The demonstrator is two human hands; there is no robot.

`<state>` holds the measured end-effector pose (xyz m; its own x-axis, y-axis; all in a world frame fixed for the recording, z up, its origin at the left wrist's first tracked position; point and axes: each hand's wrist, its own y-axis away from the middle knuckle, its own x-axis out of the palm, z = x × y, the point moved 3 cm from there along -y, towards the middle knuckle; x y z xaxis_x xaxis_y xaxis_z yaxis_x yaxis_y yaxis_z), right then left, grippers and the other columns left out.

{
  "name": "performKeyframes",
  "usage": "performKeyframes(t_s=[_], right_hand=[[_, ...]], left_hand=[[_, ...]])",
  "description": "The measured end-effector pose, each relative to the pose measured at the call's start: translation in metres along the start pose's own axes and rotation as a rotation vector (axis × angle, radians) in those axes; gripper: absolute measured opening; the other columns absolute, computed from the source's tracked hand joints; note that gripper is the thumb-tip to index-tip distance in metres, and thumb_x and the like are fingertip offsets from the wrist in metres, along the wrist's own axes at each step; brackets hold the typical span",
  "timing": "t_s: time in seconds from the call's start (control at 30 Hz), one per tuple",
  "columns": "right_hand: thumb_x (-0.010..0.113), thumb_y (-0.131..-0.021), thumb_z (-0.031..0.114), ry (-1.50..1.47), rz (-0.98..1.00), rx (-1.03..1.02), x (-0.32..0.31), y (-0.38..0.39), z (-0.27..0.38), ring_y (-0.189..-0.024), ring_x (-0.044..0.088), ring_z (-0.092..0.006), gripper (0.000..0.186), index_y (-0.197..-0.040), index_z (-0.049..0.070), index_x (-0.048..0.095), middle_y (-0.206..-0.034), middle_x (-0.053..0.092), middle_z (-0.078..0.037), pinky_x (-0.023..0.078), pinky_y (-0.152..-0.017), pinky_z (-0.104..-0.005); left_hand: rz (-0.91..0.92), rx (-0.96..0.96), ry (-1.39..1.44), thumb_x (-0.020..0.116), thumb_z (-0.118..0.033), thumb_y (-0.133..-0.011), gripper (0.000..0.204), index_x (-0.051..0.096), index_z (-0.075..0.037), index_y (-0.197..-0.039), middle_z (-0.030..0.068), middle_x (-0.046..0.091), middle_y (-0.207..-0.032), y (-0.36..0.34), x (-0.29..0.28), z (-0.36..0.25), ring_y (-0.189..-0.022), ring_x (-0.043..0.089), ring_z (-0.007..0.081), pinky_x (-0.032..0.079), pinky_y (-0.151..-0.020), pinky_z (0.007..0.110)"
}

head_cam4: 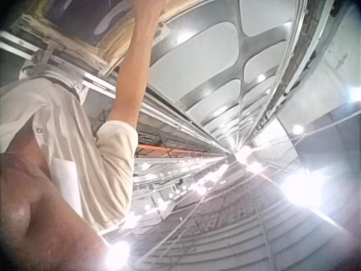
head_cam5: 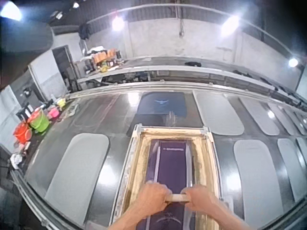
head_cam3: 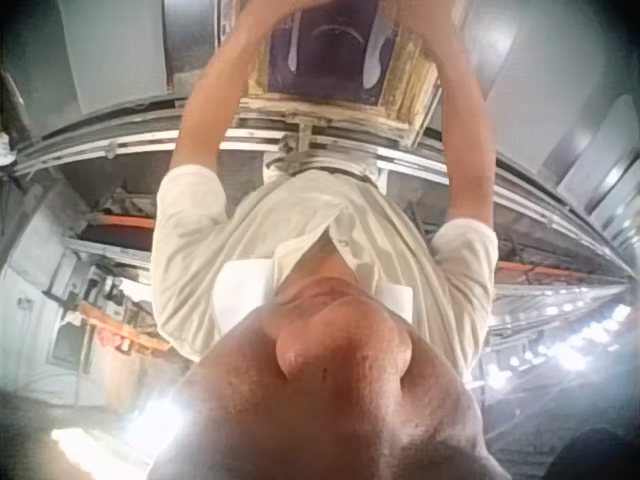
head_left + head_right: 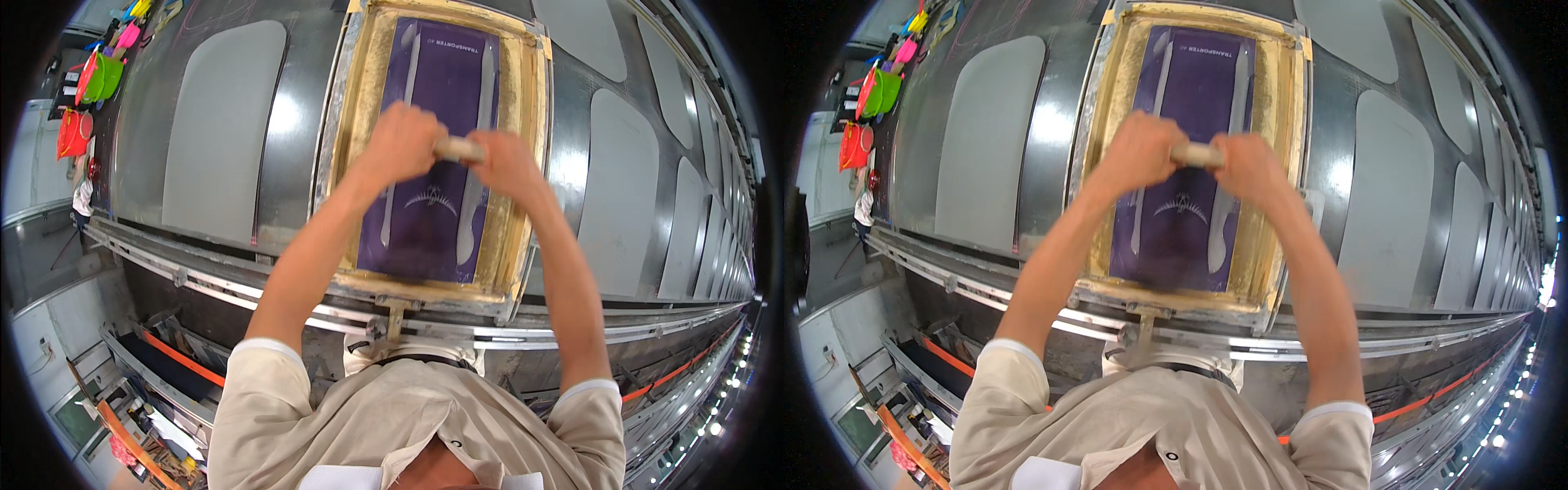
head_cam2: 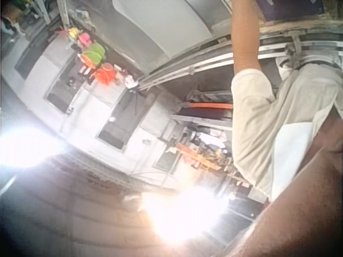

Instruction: The person uses a squeegee to spread purple ink across a screen printing frame placed over a garment on a conveyor. They repeatedly pull the squeegee across the screen, then lift and move the frame to the next garment, continuing the process.

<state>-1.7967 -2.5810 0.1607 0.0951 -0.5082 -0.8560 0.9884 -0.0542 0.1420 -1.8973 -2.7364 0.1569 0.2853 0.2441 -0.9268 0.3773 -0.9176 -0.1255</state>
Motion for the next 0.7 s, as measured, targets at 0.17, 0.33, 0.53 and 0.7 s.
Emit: performKeyframes(t_s=[0.17,0.33,0.53,0.7], right_hand=[[0.074,-0.07,0.004,-0.099,-0.059,-0.077,0.047,0.129,0.066,-0.089,0.065,-0.0368,0.028,-0.097,0.007,0.068,-0.089,0.068,-0.016,0.051,-0.083,-0.0464],[0.074,-0.071,0.006,-0.082,-0.039,-0.1,0.049,0.138,0.07,-0.088,0.064,-0.0363,0.026,-0.096,0.007,0.069,-0.088,0.069,-0.014,0.05,-0.085,-0.0467],[0.076,-0.076,0.018,0.115,-0.098,-0.121,-0.011,0.008,0.01,-0.087,0.066,-0.0352,0.017,-0.089,0.01,0.07,-0.083,0.069,-0.013,0.052,-0.08,-0.0469],[0.075,-0.079,0.027,0.121,-0.092,-0.069,-0.061,-0.134,-0.068,-0.089,0.068,-0.037,0.021,-0.091,0.01,0.07,-0.087,0.071,-0.015,0.054,-0.078,-0.0493]], left_hand=[[-0.042,-0.036,0.063,0.078,-0.008,-0.063,0.022,0.073,-0.013,-0.084,0.0027,0.068,-0.085,0.127,0.009,-0.078,-0.082,0.063,0.025,0.044,-0.076,0.039],[0.014,-0.053,0.053,0.078,-0.008,-0.061,0.025,0.072,-0.013,-0.085,0.0,0.067,-0.087,0.142,0.005,-0.089,-0.084,0.063,0.0219,0.042,-0.08,0.037],[-0.048,-0.034,-0.044,0.08,-0.016,-0.066,0.021,0.073,-0.013,-0.086,0.0032,0.068,-0.083,0.011,-0.014,-0.009,-0.085,0.066,0.025,0.044,-0.08,0.041],[-0.008,-0.038,-0.103,0.082,-0.027,-0.071,0.024,0.075,-0.014,-0.09,0.0089,0.072,-0.085,-0.132,-0.021,0.08,-0.085,0.068,0.0303,0.049,-0.08,0.043]])
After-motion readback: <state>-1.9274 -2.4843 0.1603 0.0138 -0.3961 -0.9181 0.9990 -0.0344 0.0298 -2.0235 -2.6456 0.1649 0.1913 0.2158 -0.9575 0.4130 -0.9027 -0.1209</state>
